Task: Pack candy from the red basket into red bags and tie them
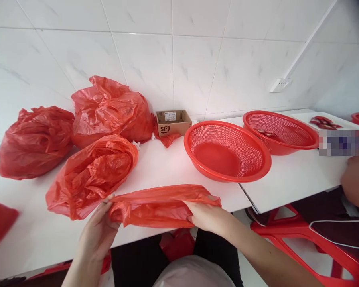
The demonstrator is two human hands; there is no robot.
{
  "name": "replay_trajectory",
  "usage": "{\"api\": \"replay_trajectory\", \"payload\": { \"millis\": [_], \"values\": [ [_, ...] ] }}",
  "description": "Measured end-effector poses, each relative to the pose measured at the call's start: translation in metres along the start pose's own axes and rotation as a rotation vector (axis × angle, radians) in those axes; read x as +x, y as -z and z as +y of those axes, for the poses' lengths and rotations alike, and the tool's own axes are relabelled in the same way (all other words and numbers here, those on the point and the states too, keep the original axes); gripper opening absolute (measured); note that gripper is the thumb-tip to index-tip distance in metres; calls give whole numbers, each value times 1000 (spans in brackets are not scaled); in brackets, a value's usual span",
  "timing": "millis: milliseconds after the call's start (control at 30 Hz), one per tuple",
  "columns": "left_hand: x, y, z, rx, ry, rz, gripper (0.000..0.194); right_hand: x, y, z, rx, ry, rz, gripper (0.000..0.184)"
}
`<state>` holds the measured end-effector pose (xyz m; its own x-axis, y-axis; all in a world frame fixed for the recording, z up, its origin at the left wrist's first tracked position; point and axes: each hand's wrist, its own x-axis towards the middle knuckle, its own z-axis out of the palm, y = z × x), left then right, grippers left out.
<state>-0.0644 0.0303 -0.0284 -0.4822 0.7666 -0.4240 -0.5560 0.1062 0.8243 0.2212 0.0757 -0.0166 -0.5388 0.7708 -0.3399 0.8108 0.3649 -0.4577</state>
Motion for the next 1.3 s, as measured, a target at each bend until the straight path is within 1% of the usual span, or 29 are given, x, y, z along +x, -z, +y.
{"api": "replay_trajectory", "payload": {
  "millis": [33, 67, 100, 133, 167, 200, 233, 267, 300, 333, 367, 400, 433, 467, 533, 600, 700, 767, 800, 867, 933, 1000, 1067, 1100, 1133, 1167, 1200, 1233, 1300],
  "values": [
    [-5, -2, -1, 37, -55, -8, 19, 0, 1, 2, 7, -17, 3, 70],
    [-13, -5, -2, 98, -161, -8, 23, 2, 1, 4, 20, -28, 2, 72],
    [-24, -9, -4, 180, -328, 8, 28, 5, 1, 5, 35, -26, 9, 75],
    [-38, -13, -6, 273, -571, 68, 33, 9, 0, 5, 46, -19, 19, 77],
    [-51, -18, -9, 379, -807, 95, 39, 13, -2, 5, 49, -13, 29, 79],
    [-63, -22, -13, 473, -1047, 130, 38, 17, -4, 5, 45, -9, 37, 82],
    [-72, -27, -17, 621, -1190, 35, 36, 21, -6, 5, 34, -8, 41, 85],
    [-77, -32, -23, 783, -1287, -119, 34, 24, -7, 4, 22, -7, 41, 86],
    [-77, -38, -29, 969, -1320, -324, 33, 26, -9, 3, 19, 2, 36, 87],
    [-72, -42, -34, 1141, -1363, -499, 35, 27, -10, 3, 29, 19, 26, 86],
    [-63, -47, -39, 1324, -1343, -579, 34, 27, -10, 2, 48, 33, 10, 86],
    [-52, -50, -43, 1503, -1293, -614, 31, 26, -9, 2, 70, 39, -8, 86],
    [-39, -52, -46, 1664, -1216, -602, 29, 25, -8, 2, 88, 34, -26, 86],
    [-28, -51, -47, 1725, -1177, -606, 27, 24, -6, 3, 100, 22, -38, 88],
    [-9, -46, -43, 1799, -1130, -599, 33, 25, -1, 7, 110, 2, -38, 89],
    [0, -34, -35, 1824, -1122, -592, 35, 28, 6, 14, 111, -11, -25, 86],
    [1, -15, -22, 1867, -1092, -566, 28, 36, 14, 23, 103, -75, -36, 82],
    [-1, -7, -19, 1882, -1066, -551, 18, 39, 17, 24, 102, -100, -54, 82],
    [-2, -5, -18, 1879, -1057, -542, 13, 38, 18, 23, 112, -87, -58, 83],
    [-4, -5, -19, 1844, -1058, -526, 12, 30, 20, 13, 143, -11, -49, 86],
    [-5, -9, -21, 1783, -1094, -493, 16, 12, 24, -2, 183, 122, -22, 82],
    [-5, -14, -23, 1722, -1157, -451, 18, -14, 36, -17, 236, 298, -15, 73],
    [-5, -17, -24, 1671, -1225, -413, 20, -39, 56, -23, 300, 475, -2, 63],
    [-5, -17, -24, 1647, -1255, -401, 20, -49, 68, -19, 330, 530, 46, 58],
    [-5, -17, -25, 1622, -1282, -393, 19, -56, 81, -10, 348, 538, 134, 53],
    [-6, -15, -25, 1597, -1306, -390, 18, -60, 95, 6, 349, 493, 268, 47],
    [-7, -13, -26, 1573, -1322, -385, 17, -60, 110, 29, 336, 382, 443, 42],
    [-8, -11, -27, 1554, -1332, -383, 17, -59, 123, 57, 290, 240, 606, 39],
    [-12, -6, -30, 1528, -1340, -400, 19, -51, 148, 125, 84, -69, 895, 42]
  ]
}}
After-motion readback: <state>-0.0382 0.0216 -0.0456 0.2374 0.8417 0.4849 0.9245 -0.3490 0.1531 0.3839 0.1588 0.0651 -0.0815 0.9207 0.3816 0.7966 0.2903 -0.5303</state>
